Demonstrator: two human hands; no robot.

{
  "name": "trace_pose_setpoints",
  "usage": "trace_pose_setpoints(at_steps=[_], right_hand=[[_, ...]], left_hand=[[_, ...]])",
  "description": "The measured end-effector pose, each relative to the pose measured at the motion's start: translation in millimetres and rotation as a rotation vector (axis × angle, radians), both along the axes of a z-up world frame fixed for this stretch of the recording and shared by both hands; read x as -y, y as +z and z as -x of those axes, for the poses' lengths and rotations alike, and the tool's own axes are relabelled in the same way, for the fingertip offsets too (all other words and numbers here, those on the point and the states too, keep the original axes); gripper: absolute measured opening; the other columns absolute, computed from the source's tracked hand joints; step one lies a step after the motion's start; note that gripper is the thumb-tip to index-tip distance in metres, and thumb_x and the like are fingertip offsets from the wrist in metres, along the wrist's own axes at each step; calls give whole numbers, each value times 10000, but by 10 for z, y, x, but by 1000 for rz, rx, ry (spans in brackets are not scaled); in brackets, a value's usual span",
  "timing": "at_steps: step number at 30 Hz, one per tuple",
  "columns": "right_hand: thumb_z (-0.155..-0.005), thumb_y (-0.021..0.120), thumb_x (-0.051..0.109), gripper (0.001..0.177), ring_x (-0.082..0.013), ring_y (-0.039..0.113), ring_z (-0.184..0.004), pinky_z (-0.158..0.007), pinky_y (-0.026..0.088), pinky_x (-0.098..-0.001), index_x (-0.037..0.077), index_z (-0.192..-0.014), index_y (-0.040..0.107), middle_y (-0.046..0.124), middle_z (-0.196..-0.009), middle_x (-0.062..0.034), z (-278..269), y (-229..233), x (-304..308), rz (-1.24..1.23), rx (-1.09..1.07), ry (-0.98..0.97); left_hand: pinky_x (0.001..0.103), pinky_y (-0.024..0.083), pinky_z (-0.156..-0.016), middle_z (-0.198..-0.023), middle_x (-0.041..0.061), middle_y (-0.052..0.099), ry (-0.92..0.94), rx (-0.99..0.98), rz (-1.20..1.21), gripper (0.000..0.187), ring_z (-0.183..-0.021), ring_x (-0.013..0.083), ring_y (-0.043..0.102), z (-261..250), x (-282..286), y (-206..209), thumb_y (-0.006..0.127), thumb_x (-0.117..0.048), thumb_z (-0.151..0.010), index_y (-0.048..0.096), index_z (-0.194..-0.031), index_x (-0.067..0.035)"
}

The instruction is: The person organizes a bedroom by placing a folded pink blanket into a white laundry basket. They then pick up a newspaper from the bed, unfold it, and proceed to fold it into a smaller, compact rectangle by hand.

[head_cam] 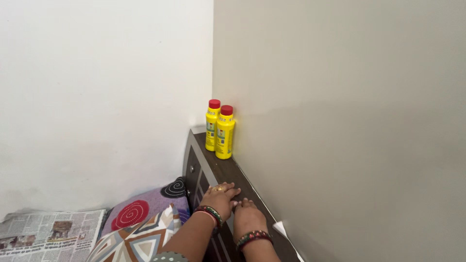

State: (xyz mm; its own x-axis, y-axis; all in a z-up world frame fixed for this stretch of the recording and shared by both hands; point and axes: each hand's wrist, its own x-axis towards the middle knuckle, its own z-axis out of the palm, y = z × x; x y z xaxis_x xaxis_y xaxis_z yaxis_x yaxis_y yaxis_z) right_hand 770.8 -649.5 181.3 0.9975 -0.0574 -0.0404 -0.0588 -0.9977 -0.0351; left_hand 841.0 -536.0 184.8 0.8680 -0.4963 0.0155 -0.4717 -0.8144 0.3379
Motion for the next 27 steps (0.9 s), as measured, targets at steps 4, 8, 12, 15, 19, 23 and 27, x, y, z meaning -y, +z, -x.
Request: trace_pose_setpoints(at_steps=[4,8,12,15,19,23,27], right_hand=[[-974,621,161,473,-282,440,-1420,-1153,394,-357,28,-1415,512,461,-1518,-180,-342,59,-83,30,-5,20],[-992,574,152,416,-285,467,-1395,-1148,405,-361,68,-1397,532,516,-1460,-158,-406,243,-165,16,-41,17],[-980,582,173,419,-274,454,-1397,-1145,402,-370,69,-1382,529,504,-1457,-139,-451,443,-255,64,-109,9],[-1002,569,186,398,-273,492,-1371,-1132,429,-362,44,-1373,540,520,-1443,-163,-523,517,-287,65,-155,-43],[-911,671,153,527,-262,486,-1390,-1136,435,-365,50,-1403,515,494,-1492,-144,-645,528,-359,97,-197,-113],[-780,855,211,904,-227,357,-1466,-1190,345,-352,60,-1512,347,328,-1590,-130,-843,495,-312,51,-268,-161],[-735,845,191,929,-259,411,-1454,-1176,383,-349,47,-1526,379,367,-1607,-150,-1060,403,-419,89,-208,-222]], left_hand=[[588,83,-1265,-1659,-64,267,109,-78,33,448,-1570,174,166,-177,67,0,454,-351,-1051,427,-1497,-318],[581,8,-1264,-1695,-3,133,218,-79,70,627,-1580,189,68,-350,86,-193,422,-372,-1046,179,-1596,-194],[567,-72,-1240,-1718,81,-87,311,-105,118,776,-1581,223,-101,-455,107,-393,384,-450,-1056,-12,-1617,-88],[565,-70,-1240,-1723,78,-87,318,-151,152,794,-1581,211,-92,-514,98,-292,402,-464,-1044,-10,-1613,-94],[592,-50,-1306,-1709,25,162,290,-165,83,792,-1615,203,58,-684,-38,130,550,-442,-990,149,-1603,-140],[448,43,-1299,-1653,220,137,461,-120,439,1336,-1574,317,84,-1005,-23,520,881,-535,-696,33,-1561,28],[387,95,-1278,-1641,266,75,421,-115,603,1568,-1560,344,71,-1346,101,583,996,-529,-511,-44,-1521,69]])
